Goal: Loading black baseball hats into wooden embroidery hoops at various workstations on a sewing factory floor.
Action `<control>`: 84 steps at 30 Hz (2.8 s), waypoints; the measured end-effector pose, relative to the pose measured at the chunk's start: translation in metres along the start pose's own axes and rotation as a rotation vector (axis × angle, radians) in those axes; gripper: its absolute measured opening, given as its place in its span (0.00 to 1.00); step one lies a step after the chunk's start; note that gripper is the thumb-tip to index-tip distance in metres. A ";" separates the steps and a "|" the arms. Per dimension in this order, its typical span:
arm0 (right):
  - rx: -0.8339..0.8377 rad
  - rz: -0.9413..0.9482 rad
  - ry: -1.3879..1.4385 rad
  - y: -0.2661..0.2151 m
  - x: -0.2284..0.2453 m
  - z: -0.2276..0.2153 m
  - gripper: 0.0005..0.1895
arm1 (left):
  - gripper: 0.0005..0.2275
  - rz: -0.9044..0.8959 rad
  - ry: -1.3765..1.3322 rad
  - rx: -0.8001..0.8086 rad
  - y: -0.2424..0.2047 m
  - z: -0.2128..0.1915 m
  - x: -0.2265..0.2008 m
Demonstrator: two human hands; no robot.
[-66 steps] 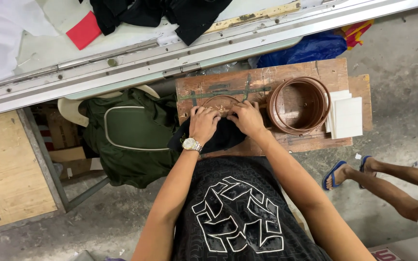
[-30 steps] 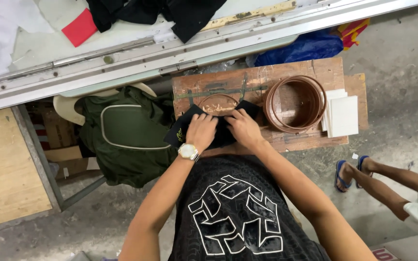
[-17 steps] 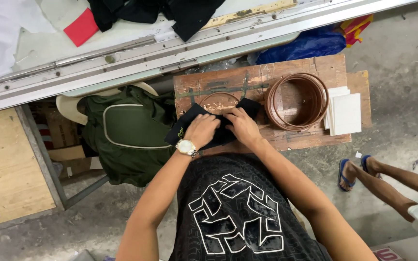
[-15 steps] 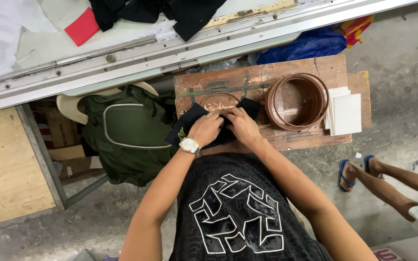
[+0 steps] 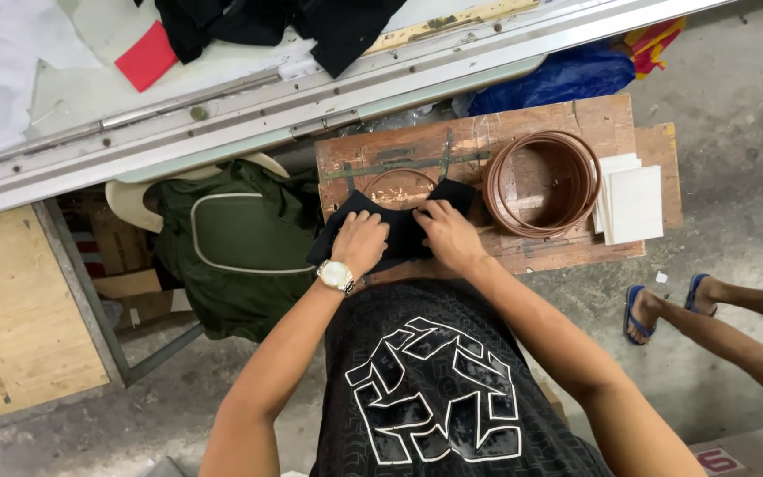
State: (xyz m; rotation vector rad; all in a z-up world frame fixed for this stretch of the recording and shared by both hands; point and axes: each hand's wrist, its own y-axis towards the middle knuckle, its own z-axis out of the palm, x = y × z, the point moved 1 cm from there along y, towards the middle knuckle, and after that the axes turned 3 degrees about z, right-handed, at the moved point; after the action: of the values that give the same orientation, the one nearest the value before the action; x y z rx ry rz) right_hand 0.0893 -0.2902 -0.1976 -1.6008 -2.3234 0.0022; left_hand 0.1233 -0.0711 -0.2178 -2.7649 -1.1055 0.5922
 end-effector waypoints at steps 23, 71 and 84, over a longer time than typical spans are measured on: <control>0.021 0.121 0.178 0.001 0.020 -0.025 0.26 | 0.08 -0.113 -0.282 0.048 0.024 -0.014 -0.027; -0.416 0.717 -0.005 -0.103 -0.232 -0.076 0.14 | 0.15 -0.002 0.120 -0.130 -0.018 0.046 -0.066; -0.770 0.326 0.049 -0.001 -0.022 -0.040 0.06 | 0.07 -0.001 0.105 -0.346 -0.024 0.037 -0.074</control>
State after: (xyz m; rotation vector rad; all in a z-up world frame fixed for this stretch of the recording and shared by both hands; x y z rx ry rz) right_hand 0.1058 -0.3180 -0.1648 -2.2636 -2.1043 -0.9415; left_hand 0.0446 -0.1057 -0.2225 -3.0376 -1.2930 0.2717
